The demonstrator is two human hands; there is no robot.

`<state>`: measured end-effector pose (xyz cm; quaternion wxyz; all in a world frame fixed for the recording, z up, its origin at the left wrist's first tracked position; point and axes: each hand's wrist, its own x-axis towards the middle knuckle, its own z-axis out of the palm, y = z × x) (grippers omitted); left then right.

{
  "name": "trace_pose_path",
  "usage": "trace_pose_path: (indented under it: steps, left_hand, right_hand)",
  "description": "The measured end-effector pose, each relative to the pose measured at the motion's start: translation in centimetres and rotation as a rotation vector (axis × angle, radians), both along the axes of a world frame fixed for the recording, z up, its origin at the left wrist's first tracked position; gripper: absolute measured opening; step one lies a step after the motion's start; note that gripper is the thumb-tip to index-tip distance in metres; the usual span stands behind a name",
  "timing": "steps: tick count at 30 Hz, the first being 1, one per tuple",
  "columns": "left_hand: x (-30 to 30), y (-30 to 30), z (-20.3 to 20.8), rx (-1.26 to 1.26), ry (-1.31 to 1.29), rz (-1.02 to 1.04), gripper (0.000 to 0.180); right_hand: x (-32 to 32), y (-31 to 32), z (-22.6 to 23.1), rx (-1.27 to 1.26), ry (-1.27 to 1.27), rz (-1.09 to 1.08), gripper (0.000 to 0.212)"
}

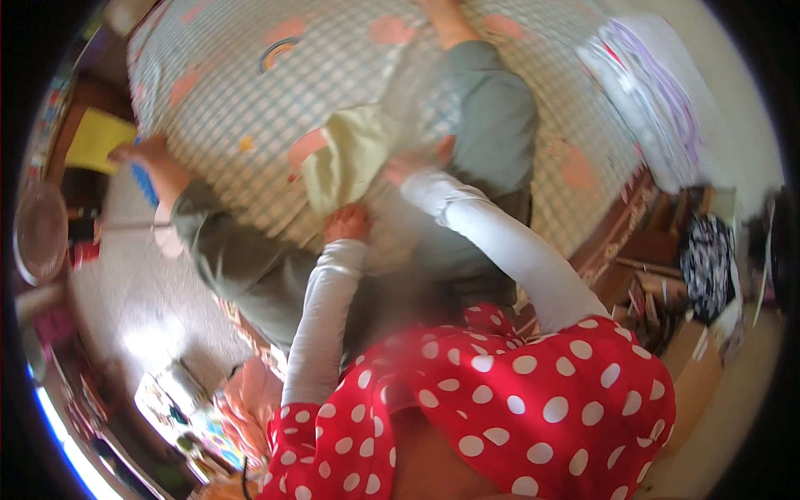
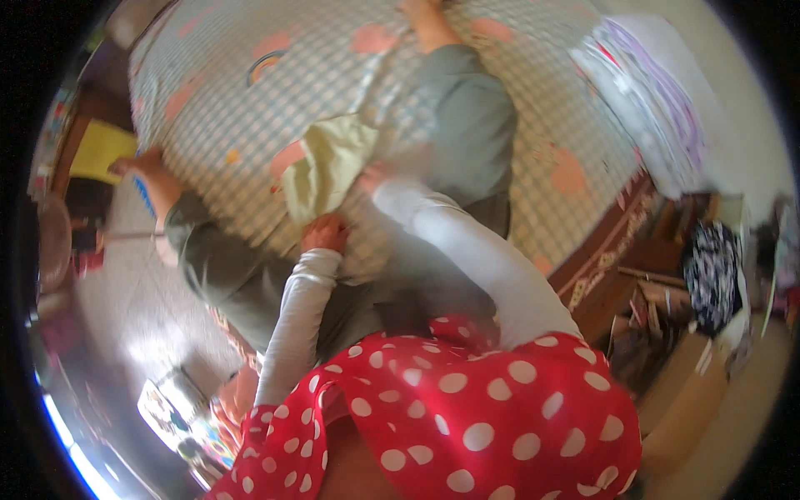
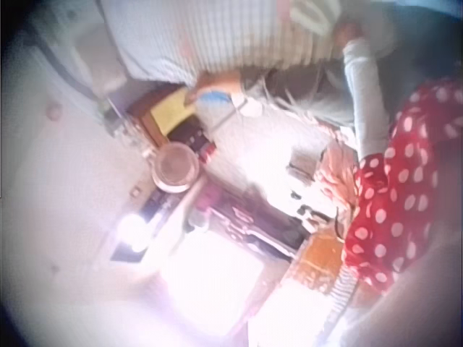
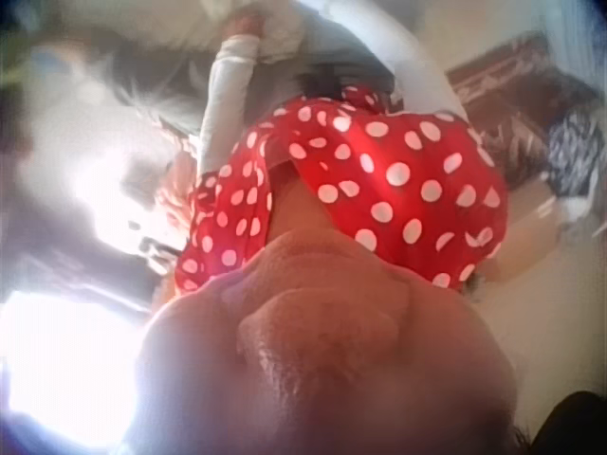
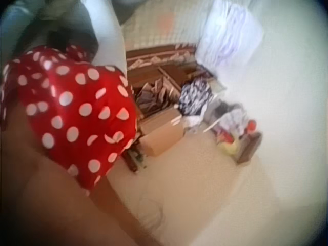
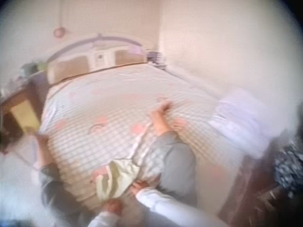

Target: The person flattens and folds a cloth on a bed by hand, then adjusts their arm sleeve.

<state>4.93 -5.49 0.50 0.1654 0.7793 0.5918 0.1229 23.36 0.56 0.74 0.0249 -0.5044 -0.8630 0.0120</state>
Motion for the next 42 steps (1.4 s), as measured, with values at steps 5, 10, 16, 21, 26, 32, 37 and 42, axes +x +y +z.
trace_pose_path:
  steps: [5,10,16,21,26,32,37,42]
  left_hand:
    - [-0.2,-0.8,1.0,0.033,-0.118,-0.13,0.011]
    - [0.0,-0.5,2.1,-0.05,-0.108,-0.112,0.011]
    - [-1.0,-0.8,1.4,0.085,-0.243,-0.019,0.011]
    - [-0.9,1.3,3.2,0.29,-0.141,0.241,0.034]
    - [-2.3,3.9,0.3,0.289,-0.062,0.313,0.05]
    - [-1.3,7.0,2.7,-0.028,-0.438,0.328,0.037]
    - [-6.1,14.4,10.2,0.105,-0.068,0.15,0.033]
    - [-13.3,24.8,10.6,0.626,-0.007,0.166,0.032]
  right_hand:
    - [-0.2,0.0,1.7,-0.251,-0.064,-0.048,0.015]
    - [-0.6,-0.6,2.7,-0.237,-0.084,-0.073,0.014]
    - [-2.3,-0.1,1.9,-0.151,0.537,-0.125,0.013]
    - [-4.1,2.8,6.3,0.064,0.342,-0.203,0.046]
    - [-4.4,3.8,3.0,0.157,0.245,-0.21,0.05]
    - [-3.8,6.7,0.2,-0.284,0.509,-0.045,0.028]
    - [-7.9,14.4,5.5,0.064,0.836,0.046,0.022]
    - [-14.4,24.2,9.0,0.205,0.902,0.114,0.026]
